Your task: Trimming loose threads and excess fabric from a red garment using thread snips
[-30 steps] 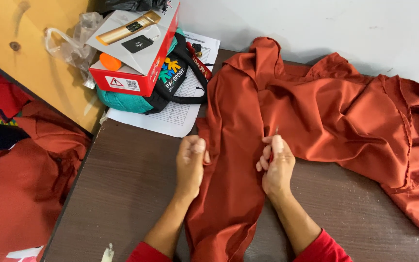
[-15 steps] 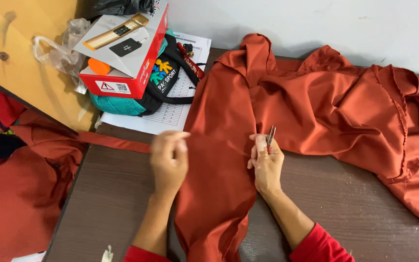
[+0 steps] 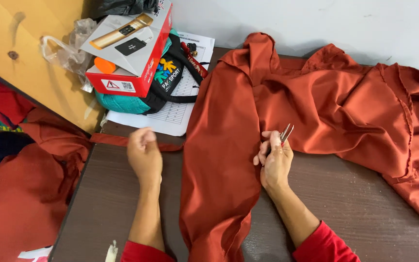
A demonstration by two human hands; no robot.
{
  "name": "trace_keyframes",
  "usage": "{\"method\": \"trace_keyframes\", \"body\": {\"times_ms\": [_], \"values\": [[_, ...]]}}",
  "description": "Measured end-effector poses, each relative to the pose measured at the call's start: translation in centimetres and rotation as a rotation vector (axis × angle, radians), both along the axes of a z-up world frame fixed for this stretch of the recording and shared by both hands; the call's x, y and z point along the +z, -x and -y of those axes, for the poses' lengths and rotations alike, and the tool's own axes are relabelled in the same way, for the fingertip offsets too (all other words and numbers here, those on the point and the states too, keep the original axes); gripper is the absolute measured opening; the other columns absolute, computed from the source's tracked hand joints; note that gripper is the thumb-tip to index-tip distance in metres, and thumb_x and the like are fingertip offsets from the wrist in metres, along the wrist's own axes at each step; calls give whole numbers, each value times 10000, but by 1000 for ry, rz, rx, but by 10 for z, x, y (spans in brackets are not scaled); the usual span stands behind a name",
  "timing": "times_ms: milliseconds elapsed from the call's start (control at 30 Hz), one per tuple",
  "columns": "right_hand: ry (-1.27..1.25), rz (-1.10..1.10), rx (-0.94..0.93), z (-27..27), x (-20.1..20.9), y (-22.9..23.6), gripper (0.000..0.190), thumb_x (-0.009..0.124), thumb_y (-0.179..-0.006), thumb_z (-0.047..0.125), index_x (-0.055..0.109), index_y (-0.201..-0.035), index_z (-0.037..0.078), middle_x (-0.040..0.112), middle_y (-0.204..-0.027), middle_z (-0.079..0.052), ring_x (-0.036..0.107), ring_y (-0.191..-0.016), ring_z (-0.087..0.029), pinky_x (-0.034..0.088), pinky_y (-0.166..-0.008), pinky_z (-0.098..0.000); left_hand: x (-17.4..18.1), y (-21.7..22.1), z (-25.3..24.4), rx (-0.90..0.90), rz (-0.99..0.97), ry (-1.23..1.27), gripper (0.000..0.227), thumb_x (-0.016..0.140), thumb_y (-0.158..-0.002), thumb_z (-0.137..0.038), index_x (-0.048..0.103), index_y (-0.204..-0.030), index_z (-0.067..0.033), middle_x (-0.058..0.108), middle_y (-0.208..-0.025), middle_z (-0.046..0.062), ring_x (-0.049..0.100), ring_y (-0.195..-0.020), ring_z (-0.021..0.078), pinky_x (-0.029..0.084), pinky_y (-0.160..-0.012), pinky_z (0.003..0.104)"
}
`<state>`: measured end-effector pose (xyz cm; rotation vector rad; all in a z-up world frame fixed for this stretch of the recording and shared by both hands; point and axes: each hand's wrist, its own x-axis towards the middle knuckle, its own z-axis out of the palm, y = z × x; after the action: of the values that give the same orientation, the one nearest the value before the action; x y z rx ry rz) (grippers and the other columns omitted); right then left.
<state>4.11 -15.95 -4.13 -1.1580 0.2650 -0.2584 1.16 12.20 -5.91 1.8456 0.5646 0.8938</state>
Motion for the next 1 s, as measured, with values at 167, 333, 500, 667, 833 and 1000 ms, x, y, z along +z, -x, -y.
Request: {"method": "trace_keyframes", "body": {"times_ms": [167,333,500,667,833,1000], "values": [[31,-7,27,-1,-1,1,295,519,-1105,250,643,-998,5,424,-550,-68,313,-323,-92,430,-292,-294,11,13,22,-155,-376,-623,266,703,-892,-464,748,-913,-202,684,-1033,34,672,-936,360,524,-807,522],[-56,-38,20,7,6,-3,284,507,-1101,241,642,-994,15,416,-551,-68,294,-326,-110,412,-286,-301,7,18,51,-376,-352,-694,382,818,-746,-514,761,-989,-224,673,-1109,33,658,-1001,375,510,-869,552],[45,-46,41,3,-2,-3,279,545,-1085,240,647,-981,2,439,-540,-86,300,-324,-115,414,-282,-314,15,28,87,-580,-178,-641,275,749,-869,-415,765,-1020,-187,723,-871,61,727,-814,331,570,-720,464],[251,-16,147,-16,6,20,251,632,-1026,235,701,-960,3,525,-556,-101,389,-332,-119,397,-312,-261,2,25,82,-552,-173,-335,286,831,-782,-350,748,-955,-138,713,-834,106,719,-836,371,576,-711,458],[480,51,338,-28,9,37,209,836,-860,145,782,-1042,58,646,-721,-74,514,-606,-117,472,-566,-267,15,28,91,-593,-84,-255,240,822,-812,-260,784,-1007,-126,745,-877,92,742,-857,343,590,-743,396],[547,121,368,-29,7,37,212,855,-859,127,755,-1014,24,709,-772,-100,591,-654,-160,501,-609,-275,34,38,105,-658,24,-516,453,706,-847,-98,690,-1298,-45,735,-974,113,742,-923,300,575,-791,408]]}}
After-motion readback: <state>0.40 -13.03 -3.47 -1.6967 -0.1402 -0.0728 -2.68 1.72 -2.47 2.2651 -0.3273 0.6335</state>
